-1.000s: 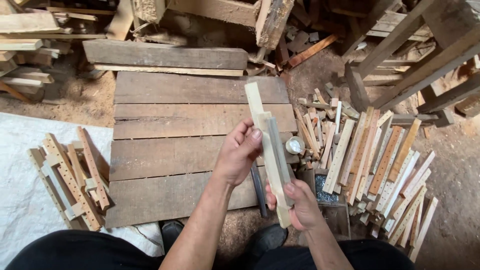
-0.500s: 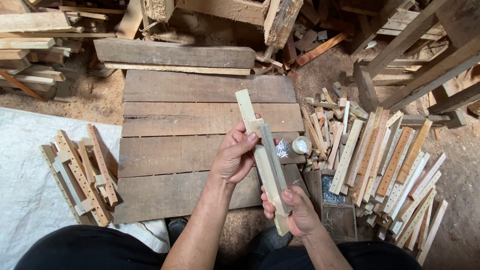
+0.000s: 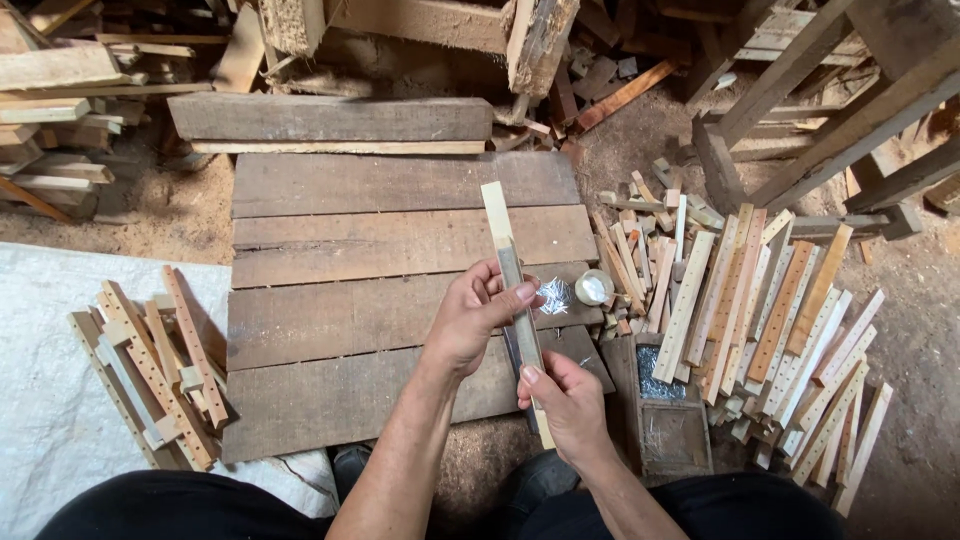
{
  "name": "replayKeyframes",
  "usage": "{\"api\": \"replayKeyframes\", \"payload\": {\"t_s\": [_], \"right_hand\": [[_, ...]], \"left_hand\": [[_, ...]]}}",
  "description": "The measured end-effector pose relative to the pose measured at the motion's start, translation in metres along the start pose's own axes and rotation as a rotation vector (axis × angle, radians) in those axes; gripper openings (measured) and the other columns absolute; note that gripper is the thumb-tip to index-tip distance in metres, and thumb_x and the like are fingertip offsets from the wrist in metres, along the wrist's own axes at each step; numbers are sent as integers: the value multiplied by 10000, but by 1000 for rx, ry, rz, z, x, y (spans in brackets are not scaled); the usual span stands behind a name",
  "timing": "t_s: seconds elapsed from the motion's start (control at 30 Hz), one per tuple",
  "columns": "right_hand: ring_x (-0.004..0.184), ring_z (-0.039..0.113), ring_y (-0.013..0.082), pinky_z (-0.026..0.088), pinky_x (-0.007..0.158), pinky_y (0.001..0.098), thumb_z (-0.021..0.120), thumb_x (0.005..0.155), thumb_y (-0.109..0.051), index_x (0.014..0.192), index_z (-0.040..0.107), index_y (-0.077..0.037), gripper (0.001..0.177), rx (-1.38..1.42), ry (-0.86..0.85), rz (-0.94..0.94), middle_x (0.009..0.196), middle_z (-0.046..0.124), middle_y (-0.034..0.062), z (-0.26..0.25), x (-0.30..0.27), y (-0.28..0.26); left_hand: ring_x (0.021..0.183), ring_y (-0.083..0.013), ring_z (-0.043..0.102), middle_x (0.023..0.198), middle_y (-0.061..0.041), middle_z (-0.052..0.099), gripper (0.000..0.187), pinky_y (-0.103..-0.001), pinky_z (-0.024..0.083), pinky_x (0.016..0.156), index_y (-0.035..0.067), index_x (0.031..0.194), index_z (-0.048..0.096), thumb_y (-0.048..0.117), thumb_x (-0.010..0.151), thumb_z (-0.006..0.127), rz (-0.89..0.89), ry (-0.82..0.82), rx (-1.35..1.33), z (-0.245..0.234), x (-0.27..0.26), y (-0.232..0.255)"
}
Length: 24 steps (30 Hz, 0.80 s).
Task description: Assembling wooden slats by applying glue and hammering nails into joints
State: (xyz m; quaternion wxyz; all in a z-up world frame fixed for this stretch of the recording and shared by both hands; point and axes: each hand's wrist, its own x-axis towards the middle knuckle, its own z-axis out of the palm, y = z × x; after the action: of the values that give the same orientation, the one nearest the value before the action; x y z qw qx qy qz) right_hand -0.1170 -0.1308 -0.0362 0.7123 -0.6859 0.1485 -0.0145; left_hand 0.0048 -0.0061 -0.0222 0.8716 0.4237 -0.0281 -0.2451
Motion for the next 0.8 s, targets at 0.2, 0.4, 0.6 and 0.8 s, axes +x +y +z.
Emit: {"api": "replayKeyframes", "payload": {"t_s": [0.2,0.4,0.6,0.8], "right_hand": [[581,625,226,567,577,365,720,915,-201,972,685,87,295,269,66,270,706,664,205,8,14,30],[701,595,106,571,618,259,669,916,-504,1169,536,18,596,837,-315,536,895,597,91,27,31,42],[842,737,349,618,763,497,693,890,-540,1094,614,-22,562,948,-310,716,985,723,257,53,39,65],[695,675,77,554,711,207,729,917,-502,1287,708,-82,560,-266,-35,501,896,773,78,45,82,65]], "left_hand": [[760,-178,765,862,-47,773,421,-335,656,682,17,1109,661,156,788,895,-49,220,11,-35,22,-43],[1364,-328,569,1468,-165,598,476,-500,491,1097,137,1407,595,443,1046,542,-154,-332,-532,-73,2,-48],[1349,-466,530,1480,-252,531,494,-725,541,867,144,1501,482,242,1029,591,-129,-445,-815,-151,17,-92],[1202,-346,662,1246,-247,693,821,-551,493,1007,-6,1515,449,390,901,823,-274,353,519,-178,13,-65]]}}
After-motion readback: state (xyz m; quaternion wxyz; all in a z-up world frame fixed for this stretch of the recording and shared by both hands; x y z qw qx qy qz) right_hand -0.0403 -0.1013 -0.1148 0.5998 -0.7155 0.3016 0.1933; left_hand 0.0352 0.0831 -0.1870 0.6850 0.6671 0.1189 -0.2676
